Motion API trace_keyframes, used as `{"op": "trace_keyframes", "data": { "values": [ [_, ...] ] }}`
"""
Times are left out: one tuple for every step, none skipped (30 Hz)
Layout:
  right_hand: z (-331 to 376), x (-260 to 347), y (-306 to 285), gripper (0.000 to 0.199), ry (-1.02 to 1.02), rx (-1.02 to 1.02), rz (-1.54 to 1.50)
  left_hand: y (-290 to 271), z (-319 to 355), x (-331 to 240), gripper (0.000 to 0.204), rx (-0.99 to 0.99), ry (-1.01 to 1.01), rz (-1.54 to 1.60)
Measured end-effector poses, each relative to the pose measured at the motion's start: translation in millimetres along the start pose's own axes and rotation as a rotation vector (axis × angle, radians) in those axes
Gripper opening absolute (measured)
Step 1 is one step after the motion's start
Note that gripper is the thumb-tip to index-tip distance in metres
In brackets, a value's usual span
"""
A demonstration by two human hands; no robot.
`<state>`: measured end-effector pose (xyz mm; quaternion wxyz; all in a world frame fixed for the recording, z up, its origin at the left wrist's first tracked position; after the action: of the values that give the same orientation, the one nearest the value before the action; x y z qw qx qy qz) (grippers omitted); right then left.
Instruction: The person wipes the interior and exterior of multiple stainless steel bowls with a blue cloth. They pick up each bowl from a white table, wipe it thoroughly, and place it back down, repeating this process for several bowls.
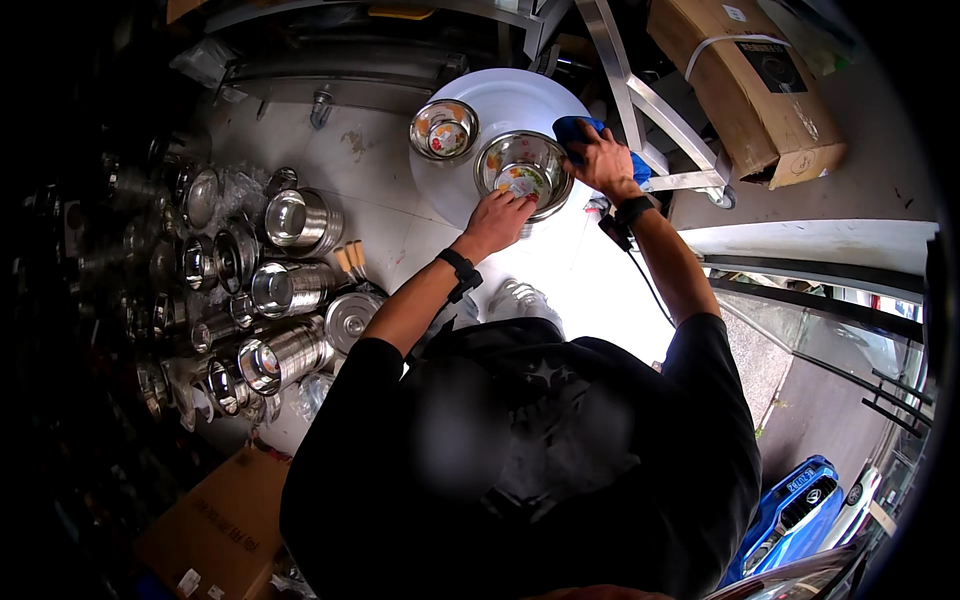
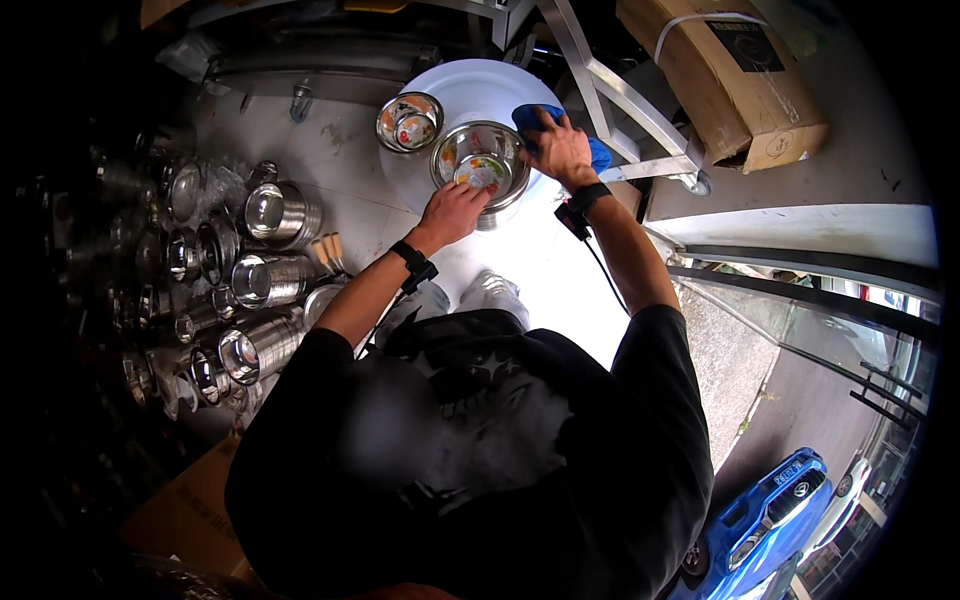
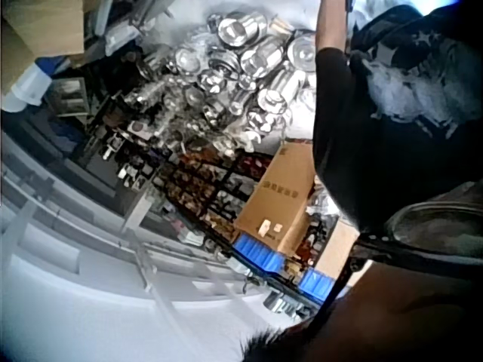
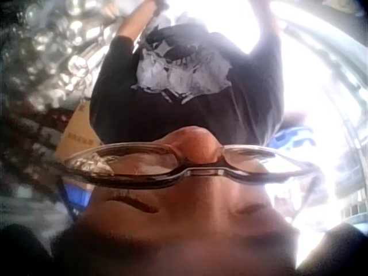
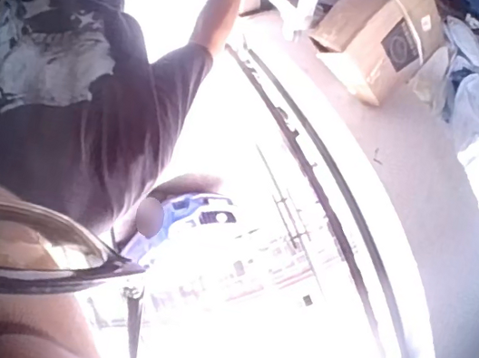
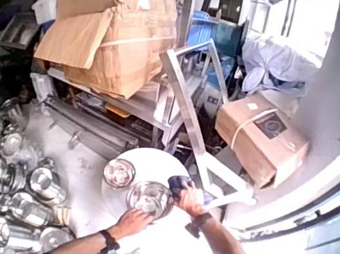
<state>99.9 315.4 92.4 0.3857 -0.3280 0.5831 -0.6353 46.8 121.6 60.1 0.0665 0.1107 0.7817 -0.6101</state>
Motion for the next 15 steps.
{"op": "trace_keyframes", "data": {
  "values": [
    [0,2,-1,0.045,-0.008,-0.027,0.010,5,2,1,0.028,0.014,-0.009,0.008],
    [1,3,-1,0.044,-0.013,-0.051,0.021,4,2,0,0.026,0.021,-0.022,0.032],
    [2,3,0,0.043,-0.019,-0.076,0.032,3,1,0,0.025,0.028,-0.033,0.055],
    [4,0,4,0.044,-0.012,-0.106,0.032,2,0,-1,0.026,0.035,-0.045,0.079],
    [5,0,7,0.046,-0.008,-0.139,0.032,3,0,-2,0.029,0.036,-0.033,0.088],
    [6,-1,8,0.047,-0.005,-0.171,0.031,3,1,-4,0.033,0.037,-0.021,0.097],
    [7,-4,13,0.049,0.020,-0.161,0.033,5,1,-6,0.037,0.038,-0.009,0.106],
    [10,-4,12,0.052,0.042,-0.152,0.035,7,3,-5,0.038,0.004,0.007,0.090],
    [12,-3,12,0.054,0.063,-0.143,0.037,10,5,-5,0.039,-0.029,0.024,0.074],
    [13,-3,13,0.056,0.079,-0.141,0.028,13,7,-5,0.040,-0.062,0.040,0.058],
    [15,-6,15,0.058,0.101,-0.140,0.019,17,8,-5,0.038,-0.061,0.036,0.045],
    [16,-8,17,0.060,0.124,-0.138,0.010,20,9,-5,0.037,-0.059,0.033,0.031],
    [17,-15,21,0.060,0.177,-0.139,-0.023,23,10,-4,0.036,-0.057,0.028,0.018],
    [16,-21,19,0.060,0.228,-0.142,-0.054,24,9,-5,0.035,-0.054,0.026,0.020],
    [15,-26,18,0.059,0.278,-0.145,-0.085,26,9,-5,0.034,-0.050,0.023,0.022]
  ]
}}
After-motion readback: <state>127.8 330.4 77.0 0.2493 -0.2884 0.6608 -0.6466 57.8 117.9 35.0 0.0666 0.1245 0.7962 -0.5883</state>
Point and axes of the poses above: each hand's wrist, its own z-axis away from the middle knuckle, its own y-axis out of the palm, x = y × z, the point moved 8 cm from there along -z, towards the middle knuckle, and after that the axes turned 4 degrees about z, right-handed, at the moved point
